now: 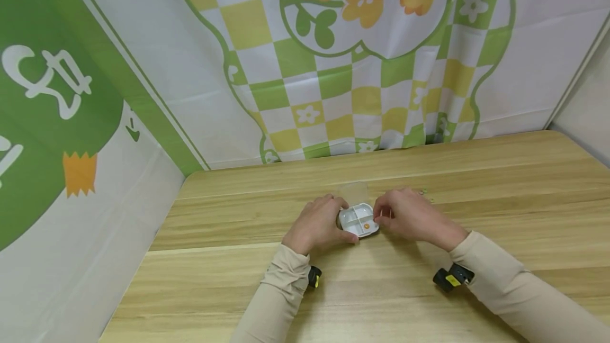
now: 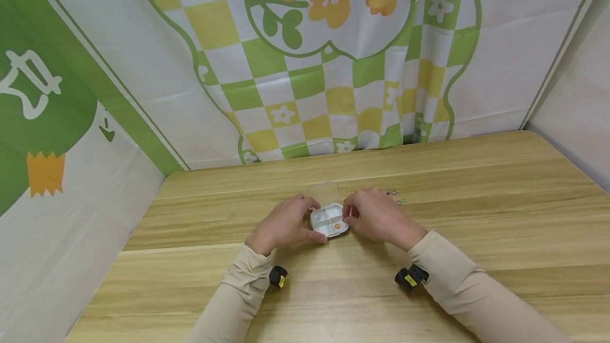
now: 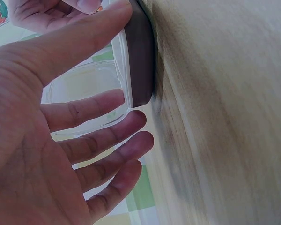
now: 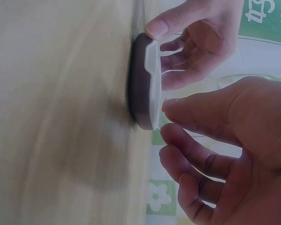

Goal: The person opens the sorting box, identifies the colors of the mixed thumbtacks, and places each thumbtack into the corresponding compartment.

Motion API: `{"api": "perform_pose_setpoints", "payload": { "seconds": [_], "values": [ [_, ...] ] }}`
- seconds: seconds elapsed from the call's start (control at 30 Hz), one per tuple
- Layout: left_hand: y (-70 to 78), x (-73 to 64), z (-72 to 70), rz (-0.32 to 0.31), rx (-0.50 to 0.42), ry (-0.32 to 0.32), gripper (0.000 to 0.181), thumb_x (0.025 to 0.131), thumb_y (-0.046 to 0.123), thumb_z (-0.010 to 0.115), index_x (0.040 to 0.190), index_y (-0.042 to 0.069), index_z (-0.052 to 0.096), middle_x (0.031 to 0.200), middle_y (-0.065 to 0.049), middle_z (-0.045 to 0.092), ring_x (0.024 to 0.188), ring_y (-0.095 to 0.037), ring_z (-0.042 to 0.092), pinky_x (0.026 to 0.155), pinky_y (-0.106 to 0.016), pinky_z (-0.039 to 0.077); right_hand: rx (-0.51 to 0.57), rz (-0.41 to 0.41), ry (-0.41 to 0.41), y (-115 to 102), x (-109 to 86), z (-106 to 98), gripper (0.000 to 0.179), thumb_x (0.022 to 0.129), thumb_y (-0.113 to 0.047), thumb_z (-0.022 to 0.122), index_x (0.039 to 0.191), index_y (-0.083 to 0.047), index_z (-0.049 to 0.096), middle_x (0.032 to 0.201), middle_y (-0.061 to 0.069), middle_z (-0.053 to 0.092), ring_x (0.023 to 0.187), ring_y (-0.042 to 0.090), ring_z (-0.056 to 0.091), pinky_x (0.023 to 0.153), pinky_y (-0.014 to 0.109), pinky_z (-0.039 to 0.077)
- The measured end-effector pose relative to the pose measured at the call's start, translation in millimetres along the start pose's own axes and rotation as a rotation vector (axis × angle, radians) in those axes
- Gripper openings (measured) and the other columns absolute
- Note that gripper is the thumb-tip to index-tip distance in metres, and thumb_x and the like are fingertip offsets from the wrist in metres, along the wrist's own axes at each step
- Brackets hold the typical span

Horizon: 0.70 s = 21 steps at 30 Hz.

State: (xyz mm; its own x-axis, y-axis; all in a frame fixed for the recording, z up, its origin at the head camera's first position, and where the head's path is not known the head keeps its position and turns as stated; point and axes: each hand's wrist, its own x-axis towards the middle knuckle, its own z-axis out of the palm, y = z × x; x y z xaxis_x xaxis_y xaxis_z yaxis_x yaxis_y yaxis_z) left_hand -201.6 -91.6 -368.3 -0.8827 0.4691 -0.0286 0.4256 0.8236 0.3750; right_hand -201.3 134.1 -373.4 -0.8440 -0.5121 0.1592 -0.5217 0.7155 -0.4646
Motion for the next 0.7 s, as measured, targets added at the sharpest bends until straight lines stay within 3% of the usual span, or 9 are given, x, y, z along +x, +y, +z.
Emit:
{"api": "perform_pose_setpoints", "payload": {
  "seconds": [0.7],
  "values": [
    [0.6, 0.3, 0.0, -0.004, 0.018, -0.007, 0.066, 0.074, 0.041, 0.091, 0.125, 0.008, 0.066, 0.118, -0.003, 0.065, 0.106, -0.020, 0.058, 0.099, -0.043, 0.043, -0.021, 0.008, 0.001, -0.3, -0.2, 8.7, 0.011, 0.085, -0.006, 0.077, 0.083, -0.016, 0.074, 0.069, -0.010, 0.058, 0.062, 0.007, 0.051, 0.056, 0.028, 0.043]
  ]
}}
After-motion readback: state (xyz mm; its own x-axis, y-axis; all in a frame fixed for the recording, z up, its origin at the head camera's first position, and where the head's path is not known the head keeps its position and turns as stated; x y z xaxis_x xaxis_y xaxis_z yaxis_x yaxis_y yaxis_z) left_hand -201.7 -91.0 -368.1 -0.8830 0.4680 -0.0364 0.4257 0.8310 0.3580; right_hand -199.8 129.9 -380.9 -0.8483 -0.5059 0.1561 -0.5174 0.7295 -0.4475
